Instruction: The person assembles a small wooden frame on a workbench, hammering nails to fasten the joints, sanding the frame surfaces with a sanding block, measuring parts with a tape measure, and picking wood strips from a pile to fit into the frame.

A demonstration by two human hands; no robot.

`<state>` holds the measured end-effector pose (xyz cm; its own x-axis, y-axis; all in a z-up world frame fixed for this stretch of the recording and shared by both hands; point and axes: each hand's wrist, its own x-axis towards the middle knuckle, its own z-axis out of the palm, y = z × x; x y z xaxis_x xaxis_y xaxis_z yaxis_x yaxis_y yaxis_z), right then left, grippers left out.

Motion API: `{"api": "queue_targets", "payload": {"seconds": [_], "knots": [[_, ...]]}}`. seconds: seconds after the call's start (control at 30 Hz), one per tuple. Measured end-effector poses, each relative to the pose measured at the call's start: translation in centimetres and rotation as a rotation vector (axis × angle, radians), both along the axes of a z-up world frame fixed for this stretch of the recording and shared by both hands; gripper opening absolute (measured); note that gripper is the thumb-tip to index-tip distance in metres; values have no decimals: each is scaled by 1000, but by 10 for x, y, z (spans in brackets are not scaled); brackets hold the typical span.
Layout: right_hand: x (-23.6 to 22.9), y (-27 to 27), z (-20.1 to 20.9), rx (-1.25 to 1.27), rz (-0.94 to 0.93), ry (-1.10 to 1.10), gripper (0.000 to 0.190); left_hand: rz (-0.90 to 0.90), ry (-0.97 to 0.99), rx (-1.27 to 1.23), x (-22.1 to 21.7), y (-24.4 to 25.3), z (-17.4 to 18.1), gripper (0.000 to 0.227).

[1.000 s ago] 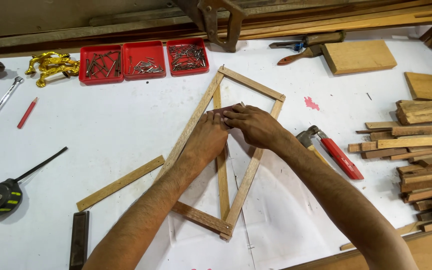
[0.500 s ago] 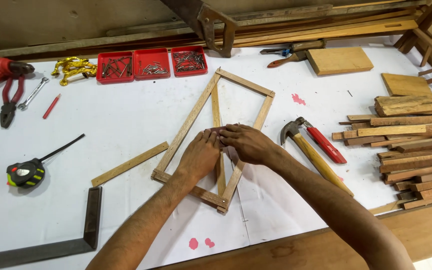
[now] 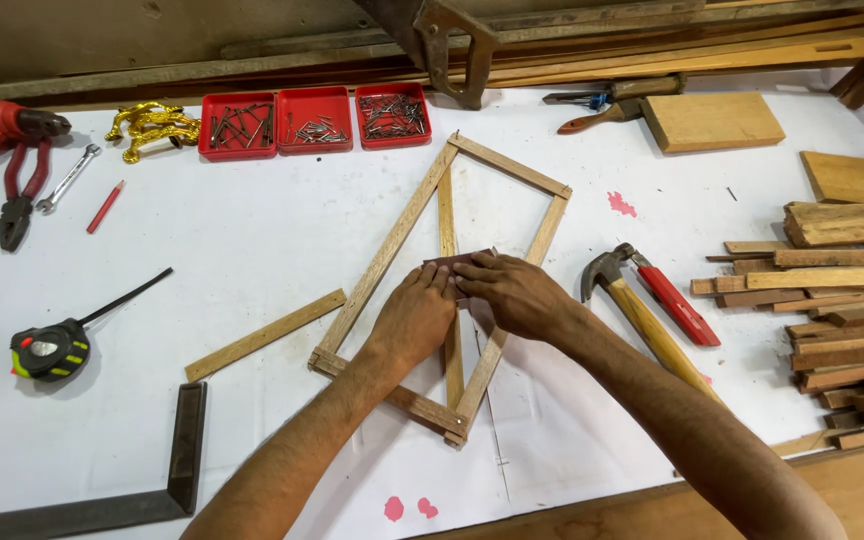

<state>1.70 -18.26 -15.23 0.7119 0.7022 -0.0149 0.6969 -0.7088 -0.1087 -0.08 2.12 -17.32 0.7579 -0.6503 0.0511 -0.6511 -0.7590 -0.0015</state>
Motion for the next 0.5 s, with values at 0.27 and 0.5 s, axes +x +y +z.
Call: {"api": "queue_targets", "payload": {"seconds": [0.27,0.5], "knots": [[77,-2,4,18,-49,10,57,44,5,-27,74,-12,10,31],[93,-12,5,59,-33,-8,61,121,67,1,92,-19,14,25]]}}
